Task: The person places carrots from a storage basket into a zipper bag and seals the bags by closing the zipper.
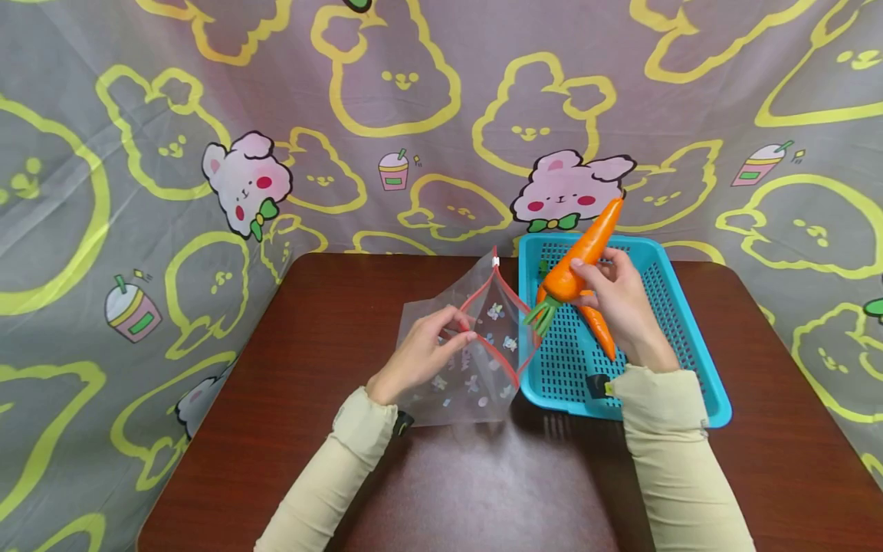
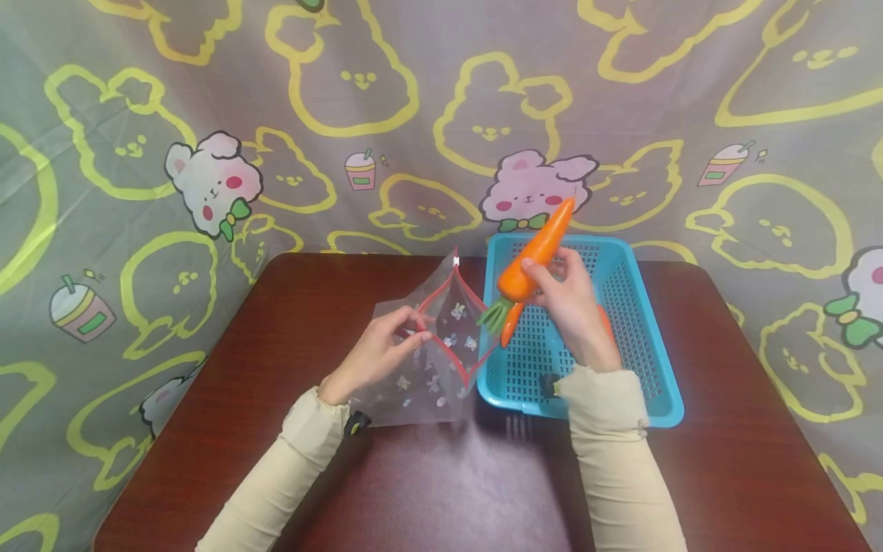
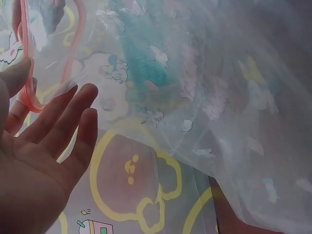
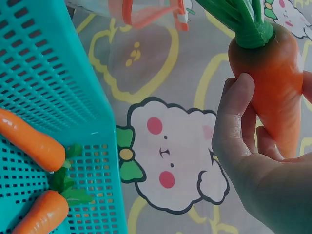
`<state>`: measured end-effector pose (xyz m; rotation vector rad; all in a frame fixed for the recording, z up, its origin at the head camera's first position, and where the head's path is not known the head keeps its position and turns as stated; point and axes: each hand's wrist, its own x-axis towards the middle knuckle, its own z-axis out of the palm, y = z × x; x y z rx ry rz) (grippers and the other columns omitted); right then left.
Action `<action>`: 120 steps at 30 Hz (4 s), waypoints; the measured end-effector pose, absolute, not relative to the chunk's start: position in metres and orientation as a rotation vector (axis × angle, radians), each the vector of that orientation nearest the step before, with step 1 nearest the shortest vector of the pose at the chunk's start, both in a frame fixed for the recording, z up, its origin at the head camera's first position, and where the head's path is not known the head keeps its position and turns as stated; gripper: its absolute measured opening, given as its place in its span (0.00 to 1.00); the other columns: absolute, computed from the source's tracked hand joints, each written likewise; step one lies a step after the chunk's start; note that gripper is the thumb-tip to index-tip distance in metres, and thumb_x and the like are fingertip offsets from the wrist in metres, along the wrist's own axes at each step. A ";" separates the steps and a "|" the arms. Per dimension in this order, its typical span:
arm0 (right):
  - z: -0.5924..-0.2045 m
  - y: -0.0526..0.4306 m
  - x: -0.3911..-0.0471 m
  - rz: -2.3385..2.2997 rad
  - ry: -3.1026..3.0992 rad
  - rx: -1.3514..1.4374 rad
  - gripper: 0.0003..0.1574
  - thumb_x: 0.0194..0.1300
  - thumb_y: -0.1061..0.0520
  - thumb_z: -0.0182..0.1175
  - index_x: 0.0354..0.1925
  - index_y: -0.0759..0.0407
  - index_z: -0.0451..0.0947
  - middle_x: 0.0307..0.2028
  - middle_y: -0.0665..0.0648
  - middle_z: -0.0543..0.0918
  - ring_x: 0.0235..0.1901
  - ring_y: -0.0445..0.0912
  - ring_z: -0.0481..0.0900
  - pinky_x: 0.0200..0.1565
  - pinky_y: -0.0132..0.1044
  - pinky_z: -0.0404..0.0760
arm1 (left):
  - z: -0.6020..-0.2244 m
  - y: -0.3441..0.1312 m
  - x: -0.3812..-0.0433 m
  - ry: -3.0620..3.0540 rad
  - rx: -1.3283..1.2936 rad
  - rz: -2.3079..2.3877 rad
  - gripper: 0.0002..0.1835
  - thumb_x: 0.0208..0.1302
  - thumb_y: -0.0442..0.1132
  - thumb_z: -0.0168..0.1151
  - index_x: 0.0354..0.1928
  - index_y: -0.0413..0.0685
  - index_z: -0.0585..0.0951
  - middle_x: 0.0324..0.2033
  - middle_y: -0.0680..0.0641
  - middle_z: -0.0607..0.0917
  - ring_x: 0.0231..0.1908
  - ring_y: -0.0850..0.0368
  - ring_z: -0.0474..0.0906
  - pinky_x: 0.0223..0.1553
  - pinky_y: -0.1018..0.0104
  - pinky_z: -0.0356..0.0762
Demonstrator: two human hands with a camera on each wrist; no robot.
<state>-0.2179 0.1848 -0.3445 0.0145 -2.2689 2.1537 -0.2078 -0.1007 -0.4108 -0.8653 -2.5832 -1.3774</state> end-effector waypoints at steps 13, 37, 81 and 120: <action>-0.348 0.171 -0.216 2.053 -2.328 0.060 0.37 0.67 0.42 0.58 0.63 0.58 0.56 0.54 0.55 0.70 0.45 0.44 0.79 0.42 0.30 0.83 | -0.409 -0.097 -0.207 -2.570 -0.869 -1.348 0.07 0.63 0.38 0.65 0.38 0.50 0.76 0.39 0.52 0.83 0.34 0.61 0.80 0.34 0.64 0.81; -0.357 0.158 -0.209 1.669 -2.652 0.172 0.39 0.65 0.37 0.59 0.60 0.61 0.60 0.51 0.62 0.75 0.41 0.52 0.75 0.36 0.33 0.76 | -0.404 -0.096 -0.207 -2.575 -0.912 -1.341 0.07 0.65 0.42 0.63 0.39 0.50 0.76 0.42 0.49 0.84 0.35 0.61 0.79 0.40 0.62 0.82; -0.371 0.152 -0.209 1.454 -2.754 0.268 0.24 0.61 0.44 0.66 0.46 0.60 0.75 0.30 0.60 0.84 0.23 0.48 0.81 0.30 0.37 0.79 | -0.403 -0.088 -0.210 -2.450 -0.979 -1.327 0.07 0.63 0.38 0.65 0.38 0.45 0.77 0.45 0.43 0.85 0.44 0.56 0.82 0.44 0.65 0.82; -0.361 0.166 -0.207 1.188 -3.013 0.244 0.28 0.66 0.61 0.51 0.63 0.67 0.66 0.41 0.64 0.73 0.32 0.51 0.70 0.28 0.35 0.72 | -0.402 -0.091 -0.212 -2.378 -0.934 -1.281 0.08 0.63 0.38 0.64 0.40 0.42 0.77 0.45 0.40 0.85 0.43 0.55 0.81 0.45 0.61 0.82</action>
